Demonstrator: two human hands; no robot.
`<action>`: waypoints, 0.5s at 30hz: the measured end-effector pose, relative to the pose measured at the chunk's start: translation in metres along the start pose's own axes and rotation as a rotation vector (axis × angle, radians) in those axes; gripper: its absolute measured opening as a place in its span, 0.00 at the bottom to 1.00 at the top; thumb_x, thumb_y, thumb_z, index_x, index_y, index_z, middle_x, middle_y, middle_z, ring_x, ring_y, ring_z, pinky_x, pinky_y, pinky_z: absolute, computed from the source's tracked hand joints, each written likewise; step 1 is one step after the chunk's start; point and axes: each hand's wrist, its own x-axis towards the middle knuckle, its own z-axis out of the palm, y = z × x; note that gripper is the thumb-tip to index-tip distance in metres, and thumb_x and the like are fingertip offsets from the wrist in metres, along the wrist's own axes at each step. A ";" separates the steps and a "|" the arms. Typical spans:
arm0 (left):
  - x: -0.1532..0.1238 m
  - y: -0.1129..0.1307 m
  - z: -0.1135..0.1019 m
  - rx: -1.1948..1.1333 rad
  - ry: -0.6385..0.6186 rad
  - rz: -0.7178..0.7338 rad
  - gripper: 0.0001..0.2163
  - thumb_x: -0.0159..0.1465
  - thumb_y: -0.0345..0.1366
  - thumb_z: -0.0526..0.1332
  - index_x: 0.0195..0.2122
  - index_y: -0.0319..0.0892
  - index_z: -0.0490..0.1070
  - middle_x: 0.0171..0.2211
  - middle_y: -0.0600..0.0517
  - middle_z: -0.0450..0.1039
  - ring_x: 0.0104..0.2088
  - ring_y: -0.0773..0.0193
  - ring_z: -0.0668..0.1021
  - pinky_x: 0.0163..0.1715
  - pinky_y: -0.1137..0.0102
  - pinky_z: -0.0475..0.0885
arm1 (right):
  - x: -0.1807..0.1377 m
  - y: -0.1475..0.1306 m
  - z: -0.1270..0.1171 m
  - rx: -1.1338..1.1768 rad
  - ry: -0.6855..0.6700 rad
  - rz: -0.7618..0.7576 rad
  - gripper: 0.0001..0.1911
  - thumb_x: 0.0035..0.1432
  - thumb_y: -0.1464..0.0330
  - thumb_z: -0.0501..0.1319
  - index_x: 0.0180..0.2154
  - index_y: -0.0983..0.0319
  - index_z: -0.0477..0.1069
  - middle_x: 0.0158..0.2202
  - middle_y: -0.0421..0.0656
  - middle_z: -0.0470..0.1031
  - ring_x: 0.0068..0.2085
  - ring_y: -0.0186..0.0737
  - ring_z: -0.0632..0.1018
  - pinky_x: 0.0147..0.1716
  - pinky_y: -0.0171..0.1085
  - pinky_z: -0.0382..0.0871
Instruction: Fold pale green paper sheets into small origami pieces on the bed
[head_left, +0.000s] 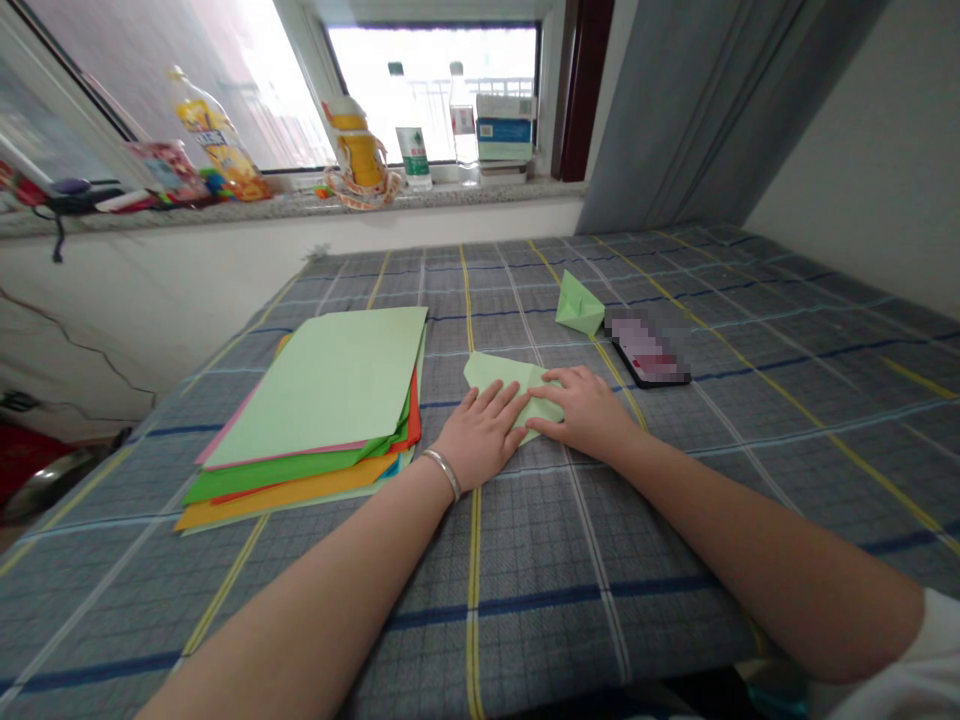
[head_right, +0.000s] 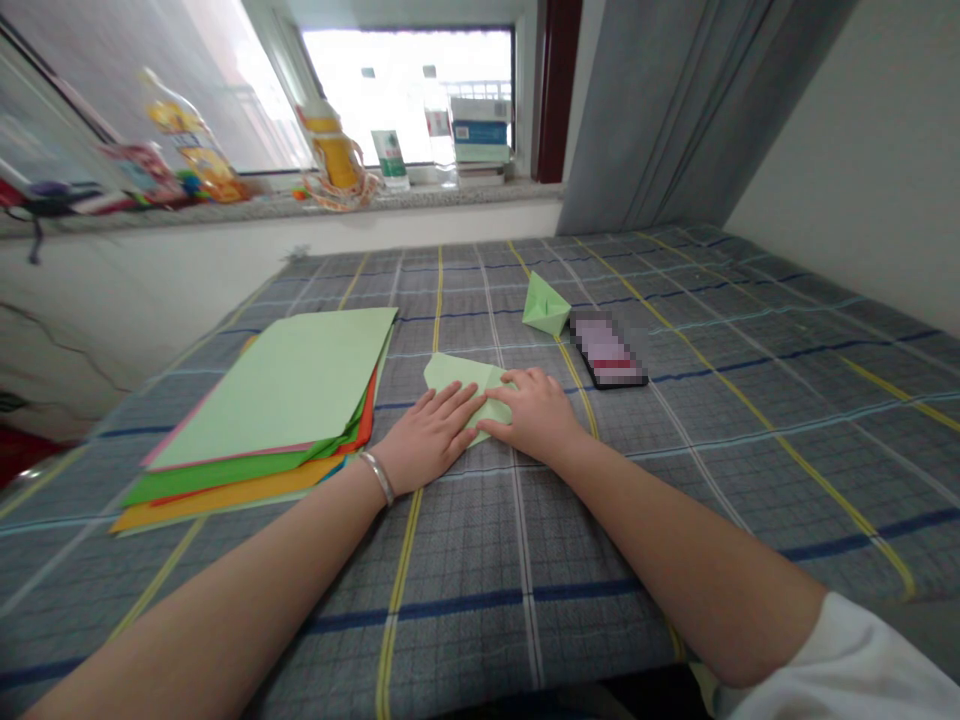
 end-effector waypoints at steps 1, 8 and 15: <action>0.000 -0.001 0.000 -0.001 -0.001 -0.002 0.24 0.70 0.45 0.41 0.65 0.45 0.50 0.67 0.49 0.47 0.66 0.53 0.52 0.62 0.52 0.50 | 0.000 0.000 0.000 -0.002 0.001 0.002 0.24 0.54 0.50 0.59 0.48 0.53 0.73 0.54 0.46 0.69 0.52 0.51 0.66 0.51 0.48 0.59; 0.002 -0.006 -0.005 -0.035 -0.066 -0.003 0.28 0.67 0.52 0.46 0.65 0.48 0.48 0.67 0.49 0.45 0.66 0.49 0.50 0.62 0.51 0.49 | 0.003 0.004 0.006 -0.010 -0.020 0.035 0.29 0.48 0.47 0.62 0.49 0.53 0.72 0.59 0.46 0.64 0.60 0.55 0.60 0.56 0.53 0.54; 0.002 -0.010 -0.010 -0.053 -0.144 -0.028 0.30 0.66 0.52 0.49 0.66 0.51 0.45 0.68 0.49 0.41 0.66 0.47 0.46 0.62 0.48 0.47 | 0.007 0.020 0.001 0.000 -0.137 0.046 0.32 0.45 0.44 0.62 0.52 0.45 0.70 0.63 0.43 0.59 0.63 0.59 0.56 0.58 0.56 0.50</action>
